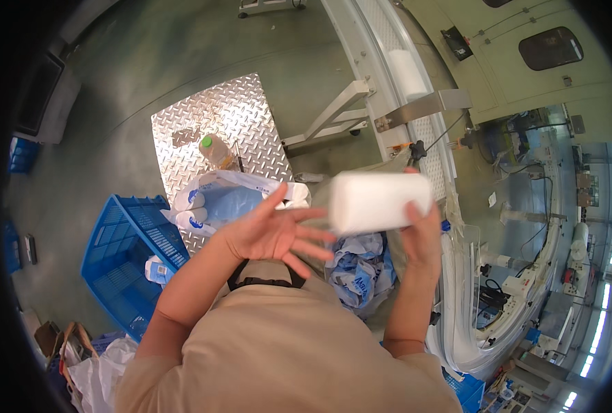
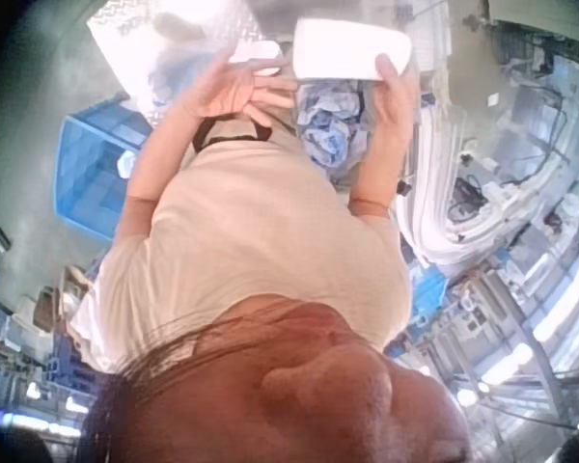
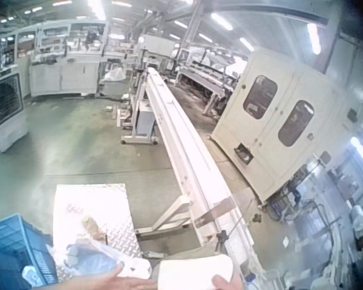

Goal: The person takes white paper rolls from a large bag and places them into a clear plastic packaging sleeve on a metal table, then loads the packaged units onto a conveyor belt.

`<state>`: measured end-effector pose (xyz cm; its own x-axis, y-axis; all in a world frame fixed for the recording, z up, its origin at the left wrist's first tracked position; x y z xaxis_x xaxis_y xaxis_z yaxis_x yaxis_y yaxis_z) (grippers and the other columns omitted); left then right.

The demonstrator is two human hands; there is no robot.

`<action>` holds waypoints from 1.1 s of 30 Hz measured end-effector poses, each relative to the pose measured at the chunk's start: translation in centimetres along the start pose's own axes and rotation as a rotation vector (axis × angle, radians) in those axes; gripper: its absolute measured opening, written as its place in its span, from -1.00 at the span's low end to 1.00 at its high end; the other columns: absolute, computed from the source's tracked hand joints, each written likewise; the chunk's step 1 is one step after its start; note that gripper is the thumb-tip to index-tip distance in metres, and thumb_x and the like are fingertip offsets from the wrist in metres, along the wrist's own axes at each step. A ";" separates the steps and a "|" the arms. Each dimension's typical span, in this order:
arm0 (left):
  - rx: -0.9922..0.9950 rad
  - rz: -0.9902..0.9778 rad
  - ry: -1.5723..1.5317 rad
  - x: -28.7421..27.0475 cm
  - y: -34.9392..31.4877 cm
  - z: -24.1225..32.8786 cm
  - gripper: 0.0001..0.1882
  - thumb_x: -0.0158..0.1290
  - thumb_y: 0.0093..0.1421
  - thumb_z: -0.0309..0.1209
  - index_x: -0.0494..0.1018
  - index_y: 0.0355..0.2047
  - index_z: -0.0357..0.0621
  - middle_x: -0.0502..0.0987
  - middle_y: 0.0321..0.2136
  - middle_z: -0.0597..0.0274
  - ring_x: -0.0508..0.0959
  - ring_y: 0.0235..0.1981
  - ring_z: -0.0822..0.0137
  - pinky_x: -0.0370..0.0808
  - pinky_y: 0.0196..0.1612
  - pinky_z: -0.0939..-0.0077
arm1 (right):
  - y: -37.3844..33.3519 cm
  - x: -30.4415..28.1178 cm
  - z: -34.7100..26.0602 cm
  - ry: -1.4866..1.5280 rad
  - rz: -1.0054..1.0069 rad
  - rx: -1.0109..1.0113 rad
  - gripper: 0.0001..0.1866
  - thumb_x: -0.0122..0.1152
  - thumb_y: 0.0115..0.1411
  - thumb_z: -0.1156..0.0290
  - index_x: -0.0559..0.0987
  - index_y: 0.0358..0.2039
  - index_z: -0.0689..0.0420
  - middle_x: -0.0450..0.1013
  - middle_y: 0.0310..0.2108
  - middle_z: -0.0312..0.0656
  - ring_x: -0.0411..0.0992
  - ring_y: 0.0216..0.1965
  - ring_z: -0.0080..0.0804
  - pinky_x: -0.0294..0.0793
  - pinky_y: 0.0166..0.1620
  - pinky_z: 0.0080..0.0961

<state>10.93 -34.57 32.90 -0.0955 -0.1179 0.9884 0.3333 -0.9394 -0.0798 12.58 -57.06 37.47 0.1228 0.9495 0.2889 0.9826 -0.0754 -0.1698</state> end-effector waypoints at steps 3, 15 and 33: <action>0.364 0.584 0.341 -10.0 -3.1 3.1 -0.29 -0.18 0.21 0.11 0.19 0.11 -0.28 0.28 0.07 0.02 0.31 0.10 0.10 0.40 -0.02 0.14 | 0.5 -11.2 -3.4 0.044 0.754 -0.327 -0.45 0.19 0.13 0.18 0.28 0.00 0.29 0.35 -0.11 -0.06 0.40 -0.14 -0.26 0.56 -0.25 -0.40; -0.515 1.399 2.015 -33.7 -15.6 -2.2 -0.56 -0.06 0.03 -0.46 0.32 -0.02 -0.20 0.28 0.08 -0.05 0.18 0.19 0.06 0.09 0.21 0.17 | 5.7 4.2 7.7 -1.055 0.182 -0.559 -0.78 0.03 0.16 0.51 0.43 -0.18 0.32 0.41 -0.18 -0.08 0.38 -0.16 -0.28 0.33 -0.03 -0.41; -1.234 1.404 2.158 -34.0 -20.6 4.1 -0.20 0.09 0.00 -0.28 -0.02 0.25 0.20 0.22 0.10 0.34 0.30 0.07 0.26 -0.06 -0.03 -0.63 | 6.3 10.2 40.9 -2.043 -1.288 -0.341 -0.29 0.35 -0.21 0.27 0.33 0.04 -0.03 0.15 0.04 -0.24 0.19 0.03 -0.26 0.23 -0.02 -0.19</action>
<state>11.16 -9.86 1.44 -0.7015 0.3374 -0.6277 0.6962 0.1364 -0.7048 14.33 -35.38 0.80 -0.3150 -0.4775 -0.8202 0.4366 0.6944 -0.5720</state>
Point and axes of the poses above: each hand's wrist, its own y-axis towards the middle knuckle, its own x-axis out of the palm, z = x × y, the point moved 6 cm from there along y, towards the middle knuckle
